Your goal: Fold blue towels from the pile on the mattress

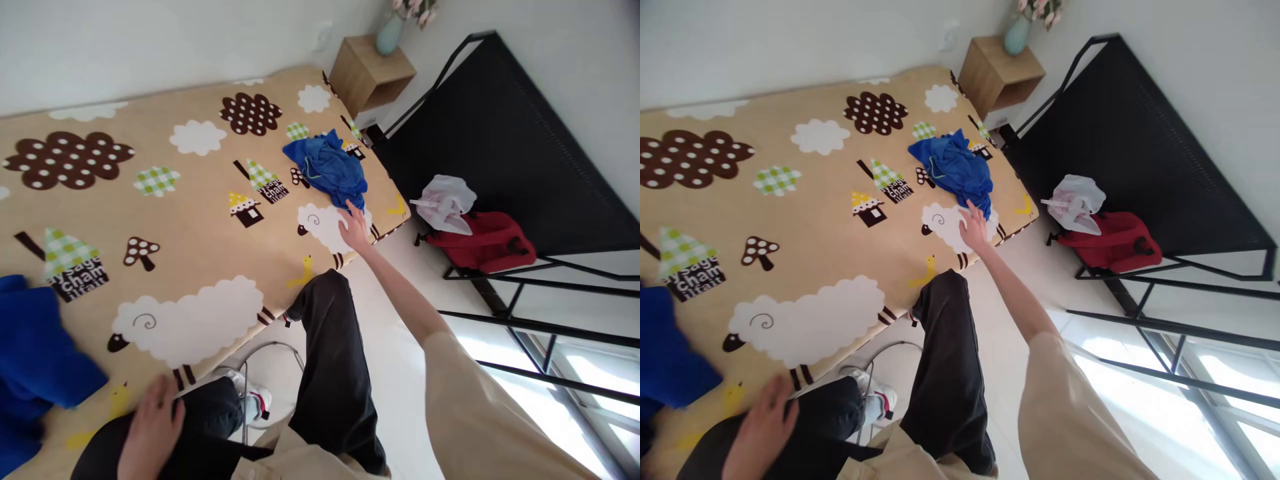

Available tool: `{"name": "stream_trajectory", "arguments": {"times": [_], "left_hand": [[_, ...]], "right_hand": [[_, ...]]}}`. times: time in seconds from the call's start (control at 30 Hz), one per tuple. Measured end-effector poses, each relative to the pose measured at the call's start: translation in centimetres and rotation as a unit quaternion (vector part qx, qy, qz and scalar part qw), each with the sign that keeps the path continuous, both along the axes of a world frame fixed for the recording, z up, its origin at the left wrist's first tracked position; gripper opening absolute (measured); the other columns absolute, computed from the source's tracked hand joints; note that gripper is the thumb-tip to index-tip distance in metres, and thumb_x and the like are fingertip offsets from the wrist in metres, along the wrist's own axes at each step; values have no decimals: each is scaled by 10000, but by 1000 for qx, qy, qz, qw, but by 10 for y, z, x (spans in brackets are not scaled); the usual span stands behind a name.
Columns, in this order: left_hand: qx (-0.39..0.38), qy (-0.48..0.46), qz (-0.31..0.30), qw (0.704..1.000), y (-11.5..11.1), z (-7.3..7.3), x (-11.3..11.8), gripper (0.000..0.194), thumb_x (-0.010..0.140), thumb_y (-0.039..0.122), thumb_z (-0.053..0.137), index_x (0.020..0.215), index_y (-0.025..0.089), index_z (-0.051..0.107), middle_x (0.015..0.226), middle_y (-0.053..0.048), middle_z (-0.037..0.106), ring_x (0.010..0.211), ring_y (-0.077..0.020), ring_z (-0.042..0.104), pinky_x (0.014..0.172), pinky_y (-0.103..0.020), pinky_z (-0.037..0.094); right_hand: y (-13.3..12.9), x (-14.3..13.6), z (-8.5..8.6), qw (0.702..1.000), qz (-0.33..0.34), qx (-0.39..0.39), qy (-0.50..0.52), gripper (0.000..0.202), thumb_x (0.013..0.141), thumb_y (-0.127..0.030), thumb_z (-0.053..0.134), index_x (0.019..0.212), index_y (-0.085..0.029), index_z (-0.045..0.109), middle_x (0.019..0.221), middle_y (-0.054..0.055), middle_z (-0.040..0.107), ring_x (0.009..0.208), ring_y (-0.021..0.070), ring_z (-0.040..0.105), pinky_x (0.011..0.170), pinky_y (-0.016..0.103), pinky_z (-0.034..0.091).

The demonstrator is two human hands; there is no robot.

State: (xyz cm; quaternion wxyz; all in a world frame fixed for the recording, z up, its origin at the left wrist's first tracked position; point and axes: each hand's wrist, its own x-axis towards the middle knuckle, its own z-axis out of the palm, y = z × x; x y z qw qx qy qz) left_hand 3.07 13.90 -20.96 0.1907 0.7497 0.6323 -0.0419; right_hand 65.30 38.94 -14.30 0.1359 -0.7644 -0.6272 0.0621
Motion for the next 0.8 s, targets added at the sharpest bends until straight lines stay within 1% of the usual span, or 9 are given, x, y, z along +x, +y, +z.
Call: {"name": "stream_trajectory", "arguments": {"times": [0.07,0.1,0.2,0.27,0.33,0.47,0.63,0.73,0.8], "left_hand": [[-85,-42,-39,995,-57,-16,28,459,857,347,411,1096,196,772,1414,-158,635,1383,-382,536,1172,-623,376],[-125,-63,-25,990,-80,-25,44,426,839,372,438,1025,223,791,1322,-140,698,1288,-377,619,1122,-600,452],[-266,-176,5,948,-122,-51,93,390,844,462,475,1036,352,796,1125,-61,782,1057,-307,746,958,-428,614],[-307,-250,16,918,-129,-62,115,368,846,516,510,1055,400,790,1110,-32,787,1039,-301,754,940,-387,629],[-299,-280,55,910,-125,-65,122,377,851,549,534,1072,387,793,1138,-38,780,1088,-321,737,994,-411,609],[-270,-262,151,914,-106,-55,102,409,830,604,552,1056,375,804,1148,-31,773,1084,-352,735,989,-475,605],[-311,-271,187,891,-90,-37,82,484,809,630,595,1099,300,797,1172,-41,765,1115,-320,726,994,-439,587],[-281,-275,186,901,-91,-26,89,486,798,644,599,1076,298,797,1121,-50,781,1070,-322,743,964,-434,602],[-252,-272,171,913,-94,-19,94,466,814,624,582,1064,295,797,1076,-65,791,1040,-328,752,953,-441,610]], "right_hand": [[42,25,-12,997,-73,-34,5,475,970,-246,429,1392,-128,612,1638,172,357,1462,362,358,1162,613,368],[60,35,-18,994,-99,-49,14,488,964,-238,423,1401,-118,603,1644,180,339,1463,368,346,1162,627,359],[102,51,-33,988,-125,-79,37,482,958,-230,418,1384,-125,616,1664,171,300,1480,384,302,1161,671,327],[121,57,-42,989,-110,-85,39,446,974,-261,427,1351,-153,640,1671,147,294,1498,391,264,1162,697,301],[133,60,-51,991,-97,-90,37,417,993,-316,439,1318,-167,655,1667,137,303,1507,396,240,1164,720,274],[142,66,-58,989,-103,-107,20,478,1009,-327,407,1415,-136,571,1668,161,291,1523,388,214,1191,709,235],[150,82,-34,989,-144,-26,33,566,1026,-293,328,1555,-100,391,1648,188,325,1514,323,278,1206,614,300],[160,96,2,986,-149,68,38,558,1032,-251,311,1552,-62,383,1623,208,366,1509,293,322,1238,573,274],[166,105,37,979,-146,139,28,544,1045,-240,292,1550,-59,382,1617,206,370,1504,280,343,1244,547,274]]}}
